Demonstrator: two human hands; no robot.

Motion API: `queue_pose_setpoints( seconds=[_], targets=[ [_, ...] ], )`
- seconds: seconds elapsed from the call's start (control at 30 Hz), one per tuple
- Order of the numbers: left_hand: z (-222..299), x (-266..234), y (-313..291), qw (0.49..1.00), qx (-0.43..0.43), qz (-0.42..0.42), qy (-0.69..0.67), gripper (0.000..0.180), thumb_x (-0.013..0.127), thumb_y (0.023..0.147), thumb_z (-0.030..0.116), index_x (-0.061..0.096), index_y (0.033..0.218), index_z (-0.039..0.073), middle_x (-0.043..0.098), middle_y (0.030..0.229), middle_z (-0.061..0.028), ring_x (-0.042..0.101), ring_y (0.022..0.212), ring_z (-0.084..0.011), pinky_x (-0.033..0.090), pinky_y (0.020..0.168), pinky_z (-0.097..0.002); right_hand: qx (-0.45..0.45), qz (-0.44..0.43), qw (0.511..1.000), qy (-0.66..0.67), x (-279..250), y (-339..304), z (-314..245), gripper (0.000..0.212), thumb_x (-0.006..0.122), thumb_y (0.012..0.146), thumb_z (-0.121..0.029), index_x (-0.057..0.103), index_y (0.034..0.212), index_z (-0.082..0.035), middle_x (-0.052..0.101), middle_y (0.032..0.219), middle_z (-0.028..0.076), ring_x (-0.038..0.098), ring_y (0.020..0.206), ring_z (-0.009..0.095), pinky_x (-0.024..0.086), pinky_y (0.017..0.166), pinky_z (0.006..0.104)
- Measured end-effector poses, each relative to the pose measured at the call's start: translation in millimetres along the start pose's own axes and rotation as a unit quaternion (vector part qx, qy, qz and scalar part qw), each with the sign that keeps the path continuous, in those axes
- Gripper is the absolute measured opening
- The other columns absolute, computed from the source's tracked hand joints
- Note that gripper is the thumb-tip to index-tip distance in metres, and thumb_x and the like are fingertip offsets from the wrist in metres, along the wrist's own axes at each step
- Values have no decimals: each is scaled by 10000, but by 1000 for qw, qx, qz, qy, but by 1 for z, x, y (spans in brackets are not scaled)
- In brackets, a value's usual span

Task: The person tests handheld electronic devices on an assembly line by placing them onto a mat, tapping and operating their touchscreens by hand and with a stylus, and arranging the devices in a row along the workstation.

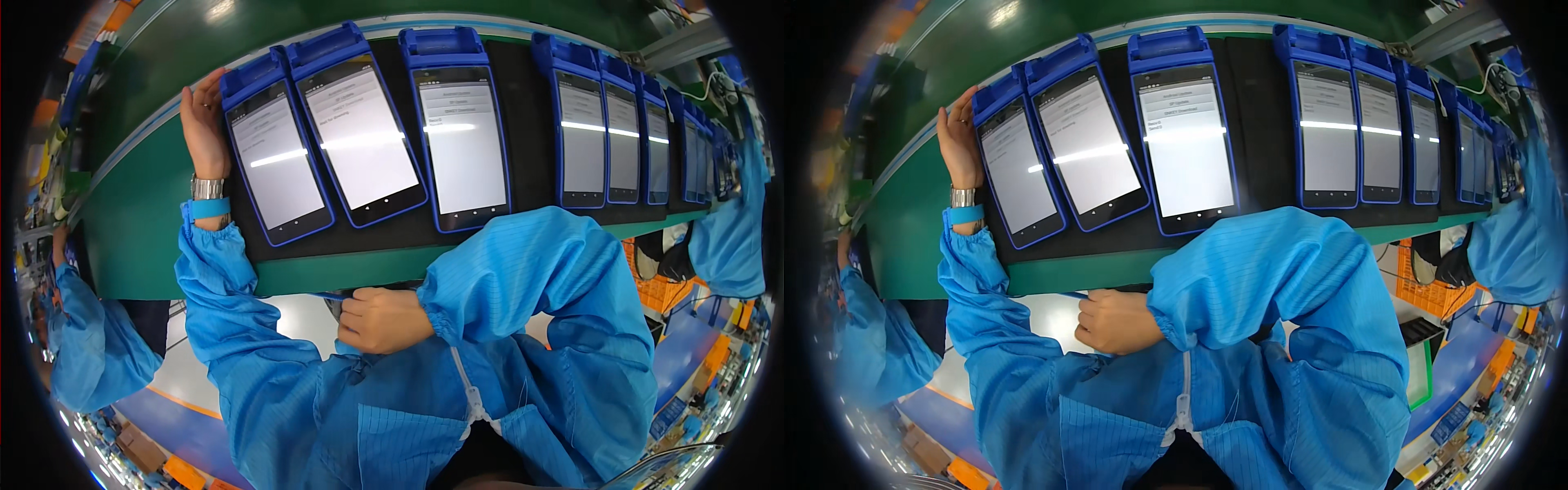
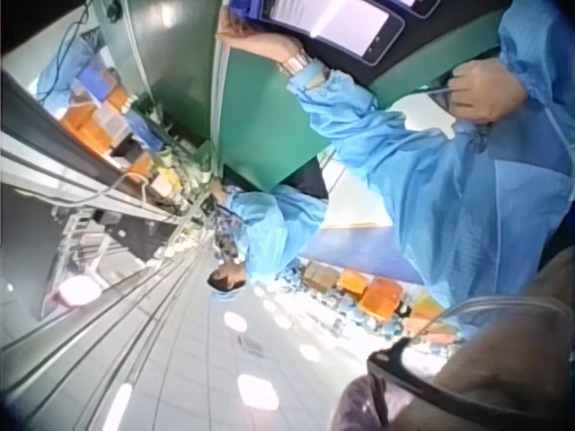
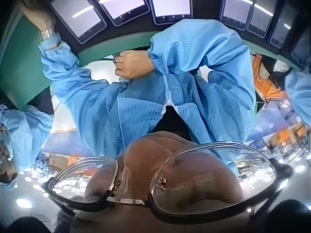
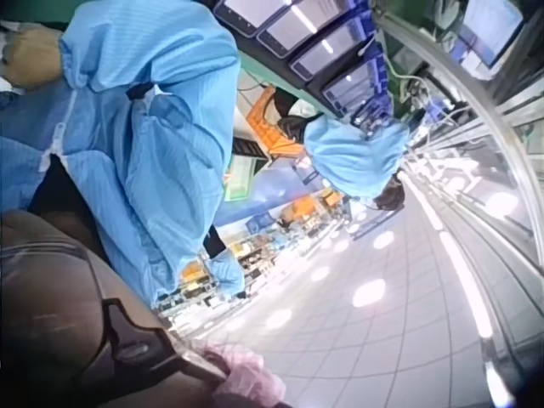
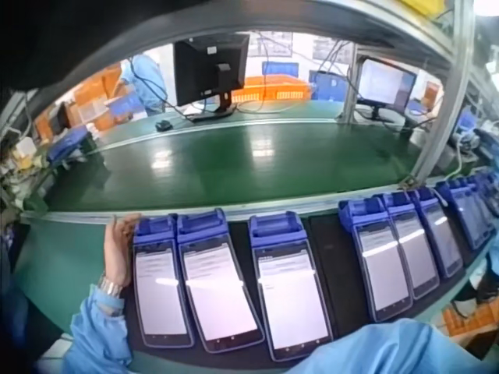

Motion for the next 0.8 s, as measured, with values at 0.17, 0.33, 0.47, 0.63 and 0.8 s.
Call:
queue_pose_setpoints(
  seconds=[0.17, 0.33, 0.47, 0.63, 0.8],
  targets=[
    [2, -7, 2, 998, 10, -14, -59, 586, 226, 929, 450, 545, 1142, 8, 556, 1181, -126, 456, 1132, -212, 268, 976, -317, 0, -44, 997, -62, 12, -2, -3, 148, 589, 713, -161, 580, 746, -17, 529, 641, 63, 514, 658, 178, 403, 582, 285],
    [4, -8, 1, 999, 17, -29, -42, 629, 170, 918, 476, 509, 1203, 30, 500, 1267, -122, 347, 1256, -235, 143, 1055, -353, 3, -44, 997, -70, 8, 2, -6, 142, 594, 712, -158, 579, 735, -18, 517, 634, 60, 509, 652, 172, 404, 581, 278],
    [16, -4, -2, 998, 18, -35, -52, 639, 166, 916, 483, 501, 1208, 25, 496, 1267, -129, 350, 1257, -234, 138, 1059, -356, -4, -46, 997, -70, 3, 3, -8, 142, 608, 712, -156, 581, 736, -18, 532, 644, 63, 518, 655, 171, 412, 589, 275],
    [20, -2, 1, 997, 30, -54, -49, 638, 160, 918, 480, 506, 1201, 24, 498, 1258, -130, 350, 1251, -236, 153, 1059, -353, -17, -46, 997, -65, 4, 6, -7, 134, 616, 721, -157, 582, 740, -29, 532, 629, 63, 528, 631, 166, 428, 560, 272],
    [15, 4, -2, 997, 1, -62, -44, 607, 170, 930, 452, 523, 1172, 23, 503, 1235, -115, 365, 1230, -234, 191, 1051, -334, 28, -53, 998, -17, 4, 3, -4, 140, 638, 716, -162, 586, 747, -36, 541, 638, 67, 533, 613, 154, 429, 523, 273]
  ],
)
Point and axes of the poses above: each hand's wrist, its own y-axis towards the middle knuckle, its own x-axis out of the palm, z = x × y, the point moved 8 cm from there along y, towards the middle knuckle
